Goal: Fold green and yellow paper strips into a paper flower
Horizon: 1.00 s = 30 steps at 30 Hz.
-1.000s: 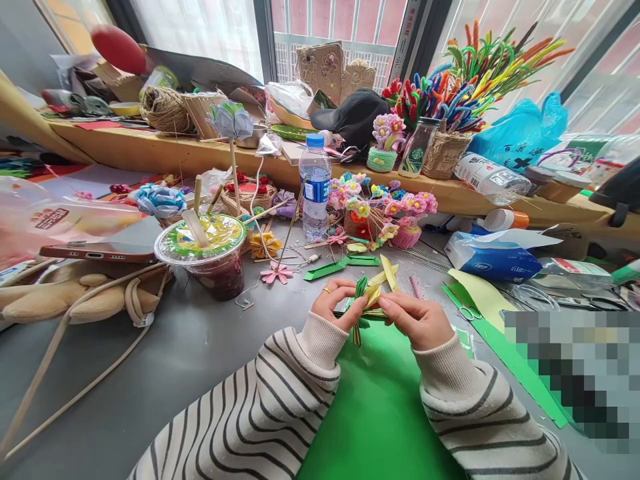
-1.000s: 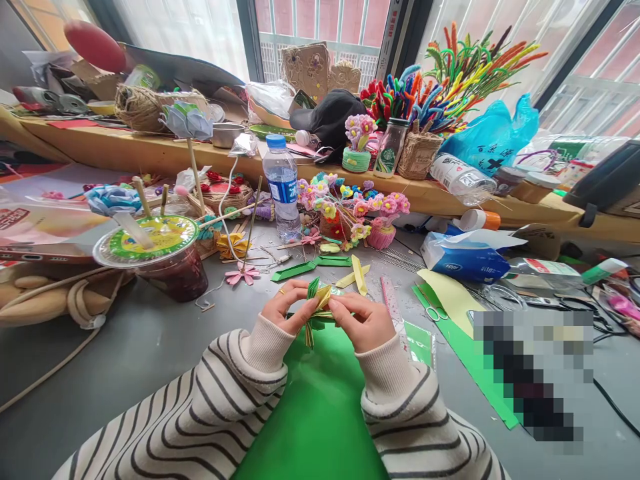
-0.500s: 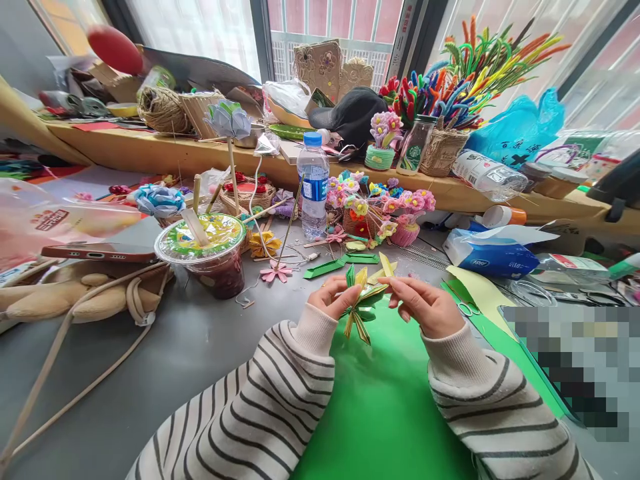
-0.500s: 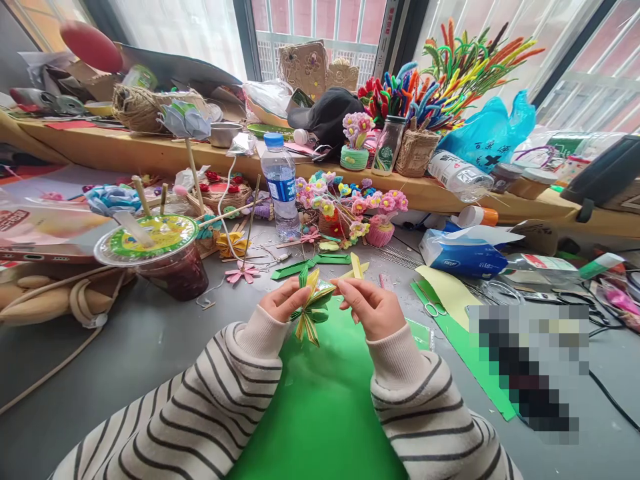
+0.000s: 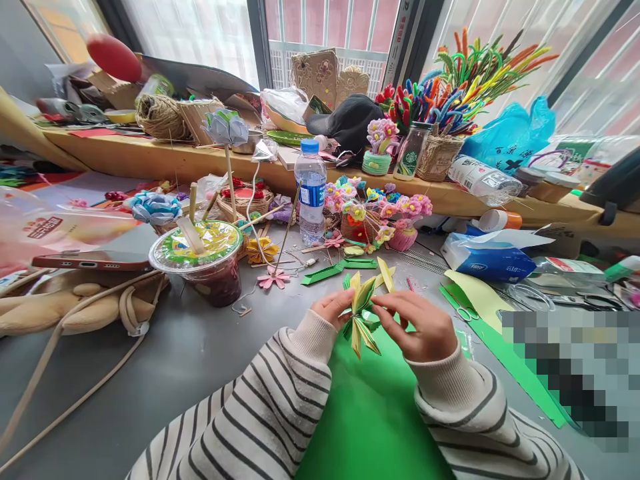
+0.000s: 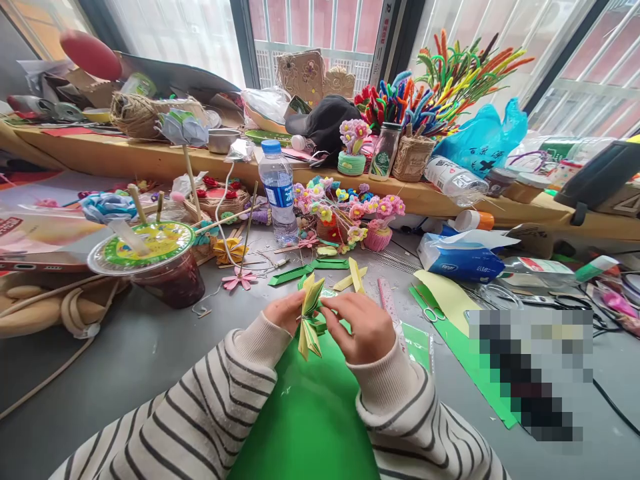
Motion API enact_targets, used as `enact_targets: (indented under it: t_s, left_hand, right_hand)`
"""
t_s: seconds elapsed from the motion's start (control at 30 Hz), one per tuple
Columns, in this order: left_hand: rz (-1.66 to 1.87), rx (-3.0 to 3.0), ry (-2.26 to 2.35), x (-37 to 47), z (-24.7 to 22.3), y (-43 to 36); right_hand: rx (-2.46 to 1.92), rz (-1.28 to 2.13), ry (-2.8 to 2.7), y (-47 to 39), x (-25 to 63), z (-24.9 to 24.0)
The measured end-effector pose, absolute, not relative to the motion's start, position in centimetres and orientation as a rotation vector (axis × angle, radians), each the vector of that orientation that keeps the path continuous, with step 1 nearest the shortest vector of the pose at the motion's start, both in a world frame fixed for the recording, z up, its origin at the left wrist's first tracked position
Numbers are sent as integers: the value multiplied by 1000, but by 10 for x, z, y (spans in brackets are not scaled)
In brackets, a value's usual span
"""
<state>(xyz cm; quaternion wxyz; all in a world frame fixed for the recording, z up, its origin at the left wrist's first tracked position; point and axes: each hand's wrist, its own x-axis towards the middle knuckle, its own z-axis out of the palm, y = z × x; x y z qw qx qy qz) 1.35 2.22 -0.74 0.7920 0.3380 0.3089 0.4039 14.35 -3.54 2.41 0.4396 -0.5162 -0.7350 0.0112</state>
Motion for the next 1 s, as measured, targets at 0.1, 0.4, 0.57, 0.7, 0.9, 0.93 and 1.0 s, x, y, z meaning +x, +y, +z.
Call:
enact_targets:
  t_s: [0.1, 0.4, 0.57, 0.7, 0.9, 0.93, 1.0]
  left_hand:
    - [899, 704, 643, 13, -3, 19]
    - [1088, 1058, 720, 9, 1, 13]
    - [1186, 1278, 674, 11, -5, 10]
    - [1214, 1502, 700, 10, -5, 9]
    - [1279, 1671, 782, 10, -2, 7]
    - [1284, 1684, 787, 10, -1, 6]
    - [1291, 1699, 791, 11, -1, 5]
  right_hand:
    - [-1211, -225, -1958, -36, 146, 21]
    - [-1292, 375, -1665, -38, 153, 42]
    - [-1330, 427, -1570, -39, 147, 43]
    - [-1342, 446, -1550, -39, 144, 39]
    - [-1427, 605, -1533, -39, 147, 40]
    - [-1430, 623, -1541, -39, 147, 40]
    - [-1424, 637, -1563, -39, 147, 40]
